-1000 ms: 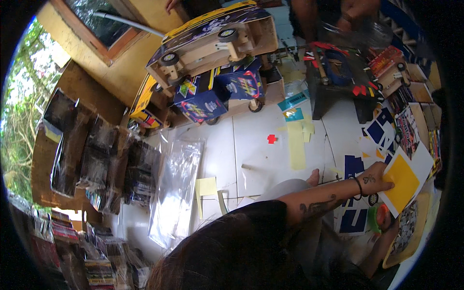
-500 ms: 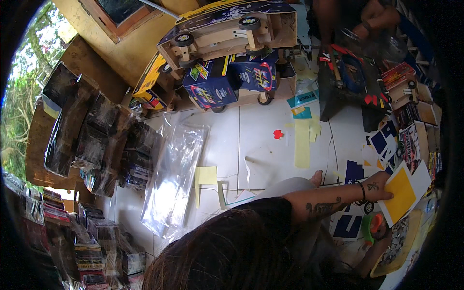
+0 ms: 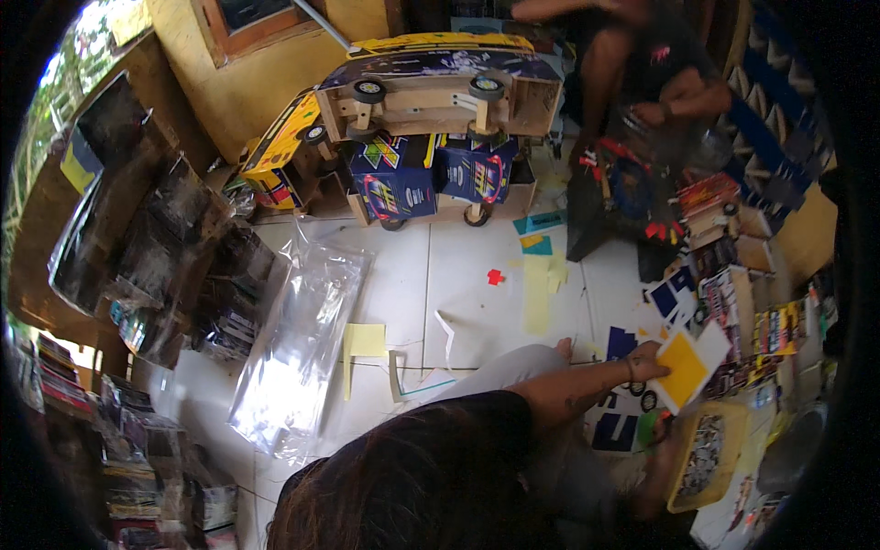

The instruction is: The person sits on the floor and uses scissors to cut shapes from yellow and blue paper sheets. They trim the edges of the yellow sheet and then cut a rectangular piece from a blue sheet with text on it.

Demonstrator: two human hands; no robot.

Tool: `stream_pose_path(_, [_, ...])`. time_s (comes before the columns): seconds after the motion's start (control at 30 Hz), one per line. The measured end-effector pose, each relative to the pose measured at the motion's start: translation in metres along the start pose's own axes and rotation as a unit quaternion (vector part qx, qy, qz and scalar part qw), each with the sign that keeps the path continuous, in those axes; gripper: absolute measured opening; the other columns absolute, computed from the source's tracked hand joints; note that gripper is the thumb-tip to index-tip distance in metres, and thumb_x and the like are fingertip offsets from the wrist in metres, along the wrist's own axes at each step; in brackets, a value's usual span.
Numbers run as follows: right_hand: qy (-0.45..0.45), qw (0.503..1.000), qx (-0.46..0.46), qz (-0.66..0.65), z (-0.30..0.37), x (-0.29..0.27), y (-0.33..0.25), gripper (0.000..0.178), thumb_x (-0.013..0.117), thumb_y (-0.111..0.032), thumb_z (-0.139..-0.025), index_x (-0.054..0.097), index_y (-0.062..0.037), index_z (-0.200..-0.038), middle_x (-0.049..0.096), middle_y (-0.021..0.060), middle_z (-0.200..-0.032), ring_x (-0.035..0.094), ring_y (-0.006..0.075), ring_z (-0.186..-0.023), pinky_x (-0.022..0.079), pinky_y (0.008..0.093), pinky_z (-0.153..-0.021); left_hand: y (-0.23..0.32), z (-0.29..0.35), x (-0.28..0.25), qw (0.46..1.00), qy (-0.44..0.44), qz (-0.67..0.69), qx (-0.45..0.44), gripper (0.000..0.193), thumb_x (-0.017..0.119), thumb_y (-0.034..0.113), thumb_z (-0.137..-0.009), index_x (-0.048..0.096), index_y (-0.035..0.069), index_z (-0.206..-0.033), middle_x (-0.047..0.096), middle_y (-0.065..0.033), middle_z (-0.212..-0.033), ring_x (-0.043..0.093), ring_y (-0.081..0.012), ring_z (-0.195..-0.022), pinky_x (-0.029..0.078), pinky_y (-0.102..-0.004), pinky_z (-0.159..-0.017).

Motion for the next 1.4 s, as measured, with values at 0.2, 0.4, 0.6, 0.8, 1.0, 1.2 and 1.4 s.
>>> stream_pose_path(0.2, [-0.087, 0.986, 0.135, 0.043, 0.067, 0.038, -0.025, 0.032, 0.063, -0.034, -0.076, 0.051, -0.0133, -0.097, 0.053, -0.0003, -0.076, 0.050, 0.0136, -0.066, 0.041, 0.0335, -0.057, -0.013, 0.037, -0.039, 0.988, 0.073, -0.033, -0.129, 0.030, 0.064, 0.028, -0.071, 0.062, 0.003, -0.088, 0.064, -0.0126, -0.070, 0.061, -0.0223, -0.063, 0.047, -0.0344, -0.060])
stream_pose_path(0.4, [-0.027, 0.991, 0.126, 0.036, 0.087, 0.048, -0.058, 0.033, 0.063, -0.035, -0.075, 0.050, -0.0107, -0.093, 0.052, 0.0022, -0.077, 0.049, 0.0153, -0.069, 0.041, 0.0332, -0.059, 0.010, 0.069, -0.075, 0.977, 0.129, 0.051, -0.160, 0.034, 0.065, 0.032, -0.072, 0.062, 0.001, -0.086, 0.062, -0.0115, -0.065, 0.058, -0.0200, -0.050, 0.047, -0.0321, -0.051])
stream_pose_path(0.6, [0.135, 0.990, 0.033, -0.029, 0.074, 0.021, -0.063, 0.048, 0.063, -0.032, -0.077, 0.047, -0.0052, -0.114, 0.052, 0.0052, -0.096, 0.052, 0.0190, -0.082, 0.043, 0.0323, -0.064, 0.044, 0.070, -0.068, 0.989, 0.137, 0.002, -0.054, 0.036, 0.063, 0.032, -0.073, 0.061, -0.001, -0.088, 0.063, -0.0168, -0.072, 0.062, -0.0276, -0.065, 0.049, -0.0352, -0.061])
stream_pose_path(0.8, [0.150, 0.987, -0.058, 0.022, 0.071, 0.020, -0.093, 0.053, 0.072, -0.034, -0.068, 0.055, -0.0042, -0.108, 0.058, 0.0052, -0.101, 0.054, 0.0178, -0.092, 0.042, 0.0297, -0.081, 0.068, 0.023, -0.058, 0.986, 0.147, -0.072, -0.032, 0.037, 0.071, 0.034, -0.072, 0.059, -0.001, -0.075, 0.058, -0.0060, -0.060, 0.055, -0.0115, -0.051, 0.043, -0.0251, -0.046])
stream_pose_path(1.0, [0.050, 0.994, -0.049, -0.083, 0.075, 0.042, -0.117, 0.036, 0.072, -0.026, -0.071, 0.058, -0.0050, -0.097, 0.056, -0.0013, -0.078, 0.049, 0.0064, -0.063, 0.038, 0.0204, -0.052, 0.071, 0.017, -0.049, 0.994, 0.091, 0.064, -0.020, 0.026, 0.068, 0.023, -0.077, 0.062, 0.000, -0.087, 0.063, -0.0036, -0.074, 0.054, -0.0056, -0.053, 0.039, -0.0190, -0.041])
stream_pose_path(1.2, [-0.038, 0.998, 0.041, 0.042, 0.074, 0.045, -0.116, 0.039, 0.075, -0.032, -0.067, 0.057, -0.0008, -0.081, 0.054, 0.0007, -0.065, 0.048, 0.0072, -0.058, 0.036, 0.0220, -0.050, 0.075, 0.016, -0.054, 0.991, 0.081, 0.002, -0.108, 0.023, 0.065, 0.024, -0.079, 0.060, 0.001, -0.083, 0.059, -0.0014, -0.063, 0.049, -0.0055, -0.045, 0.036, -0.0184, -0.038])
stream_pose_path(1.4, [-0.066, 0.992, 0.067, 0.080, 0.070, 0.051, -0.105, 0.035, 0.075, -0.029, -0.069, 0.058, -0.0020, -0.083, 0.054, -0.0005, -0.067, 0.048, 0.0059, -0.056, 0.033, 0.0198, -0.047, 0.083, 0.020, -0.048, 0.991, 0.071, -0.031, -0.110, 0.024, 0.066, 0.025, -0.078, 0.059, 0.003, -0.083, 0.059, -0.0013, -0.065, 0.051, -0.0052, -0.046, 0.036, -0.0178, -0.037])
Point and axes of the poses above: each hand's wrist, its own z-axis away from the middle knuckle, its own x-axis out of the palm, y = z × x, the point moved 6 cm from there along -z, towards the middle knuckle
